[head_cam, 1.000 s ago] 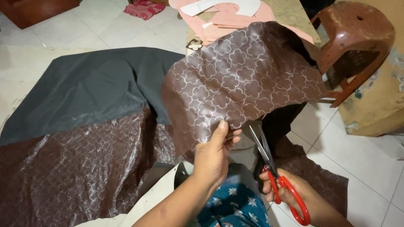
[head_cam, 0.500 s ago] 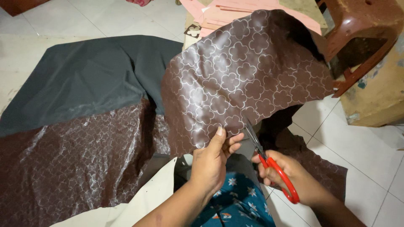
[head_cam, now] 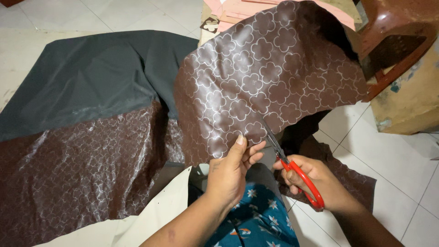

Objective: The person uses red-handled scissors to cut a brown patterned fabric laid on a white tiled floor. They trim edges and separate pieces, occasionally lifting and repositioning the fabric. Pink cardboard templates and stacked purple boxes are visible nearby.

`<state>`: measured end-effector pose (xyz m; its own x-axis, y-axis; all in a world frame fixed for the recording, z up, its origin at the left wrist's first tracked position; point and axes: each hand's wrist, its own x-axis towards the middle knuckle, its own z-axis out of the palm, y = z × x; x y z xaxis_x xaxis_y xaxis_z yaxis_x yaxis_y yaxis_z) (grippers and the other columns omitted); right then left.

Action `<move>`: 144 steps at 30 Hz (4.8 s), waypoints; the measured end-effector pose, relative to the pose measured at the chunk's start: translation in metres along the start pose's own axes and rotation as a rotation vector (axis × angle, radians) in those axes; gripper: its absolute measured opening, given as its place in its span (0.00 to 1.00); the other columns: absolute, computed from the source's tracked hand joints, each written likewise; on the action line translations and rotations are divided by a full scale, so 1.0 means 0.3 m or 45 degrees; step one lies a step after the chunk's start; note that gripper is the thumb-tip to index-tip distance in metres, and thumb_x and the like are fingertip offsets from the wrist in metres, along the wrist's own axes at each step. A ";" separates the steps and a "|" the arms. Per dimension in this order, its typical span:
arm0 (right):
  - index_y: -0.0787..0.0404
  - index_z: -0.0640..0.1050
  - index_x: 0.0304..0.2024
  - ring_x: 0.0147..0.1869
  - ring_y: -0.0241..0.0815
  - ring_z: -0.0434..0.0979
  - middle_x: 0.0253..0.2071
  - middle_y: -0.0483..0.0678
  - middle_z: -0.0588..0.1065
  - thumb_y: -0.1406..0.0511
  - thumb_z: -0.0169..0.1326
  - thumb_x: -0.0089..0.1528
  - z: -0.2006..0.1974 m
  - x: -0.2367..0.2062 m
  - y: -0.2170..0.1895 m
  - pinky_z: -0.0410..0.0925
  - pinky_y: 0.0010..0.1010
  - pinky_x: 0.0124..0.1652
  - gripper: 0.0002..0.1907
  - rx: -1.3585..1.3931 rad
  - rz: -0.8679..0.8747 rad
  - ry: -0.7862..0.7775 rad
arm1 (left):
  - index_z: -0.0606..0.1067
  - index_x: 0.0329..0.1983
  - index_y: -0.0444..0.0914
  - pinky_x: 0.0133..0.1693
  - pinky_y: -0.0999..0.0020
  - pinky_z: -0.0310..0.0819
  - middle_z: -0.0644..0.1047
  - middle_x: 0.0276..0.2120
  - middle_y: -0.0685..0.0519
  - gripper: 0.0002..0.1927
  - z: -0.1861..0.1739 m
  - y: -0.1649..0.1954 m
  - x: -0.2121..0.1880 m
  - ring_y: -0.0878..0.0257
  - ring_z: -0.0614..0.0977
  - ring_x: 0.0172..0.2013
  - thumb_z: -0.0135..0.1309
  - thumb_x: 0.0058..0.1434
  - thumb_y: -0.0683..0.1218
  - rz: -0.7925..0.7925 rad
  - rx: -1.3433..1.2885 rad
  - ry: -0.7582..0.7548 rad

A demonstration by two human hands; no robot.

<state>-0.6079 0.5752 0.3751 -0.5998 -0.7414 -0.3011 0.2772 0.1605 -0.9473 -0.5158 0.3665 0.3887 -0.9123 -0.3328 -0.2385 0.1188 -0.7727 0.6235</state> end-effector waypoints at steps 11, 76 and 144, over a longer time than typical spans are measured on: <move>0.73 0.78 0.51 0.22 0.32 0.69 0.21 0.44 0.69 0.64 0.52 0.65 -0.025 0.002 0.037 0.66 0.24 0.24 0.18 0.044 0.072 0.057 | 0.77 0.41 0.29 0.50 0.60 0.78 0.79 0.42 0.48 0.18 0.003 0.007 -0.002 0.50 0.83 0.53 0.52 0.68 0.51 -0.055 0.017 0.030; 0.65 0.74 0.34 0.25 0.34 0.72 0.26 0.46 0.73 0.53 0.48 0.67 0.120 0.143 0.013 0.67 0.25 0.27 0.22 0.090 -0.075 0.161 | 0.77 0.47 0.26 0.45 0.64 0.76 0.82 0.42 0.41 0.23 -0.048 0.017 -0.057 0.59 0.82 0.40 0.50 0.69 0.53 -0.102 -0.019 0.055; 0.64 0.75 0.50 0.47 0.37 0.74 0.44 0.49 0.77 0.51 0.48 0.69 0.249 0.299 -0.085 0.68 0.31 0.47 0.23 0.264 -0.267 0.194 | 0.78 0.38 0.28 0.38 0.67 0.74 0.81 0.31 0.45 0.21 -0.114 0.078 -0.126 0.61 0.80 0.32 0.51 0.71 0.53 -0.069 0.079 0.006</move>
<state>-0.6127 0.4560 0.3804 -0.7609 -0.6358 -0.1297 0.2735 -0.1330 -0.9526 -0.4653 0.3425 0.3869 -0.9149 -0.2938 -0.2769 0.0444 -0.7549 0.6543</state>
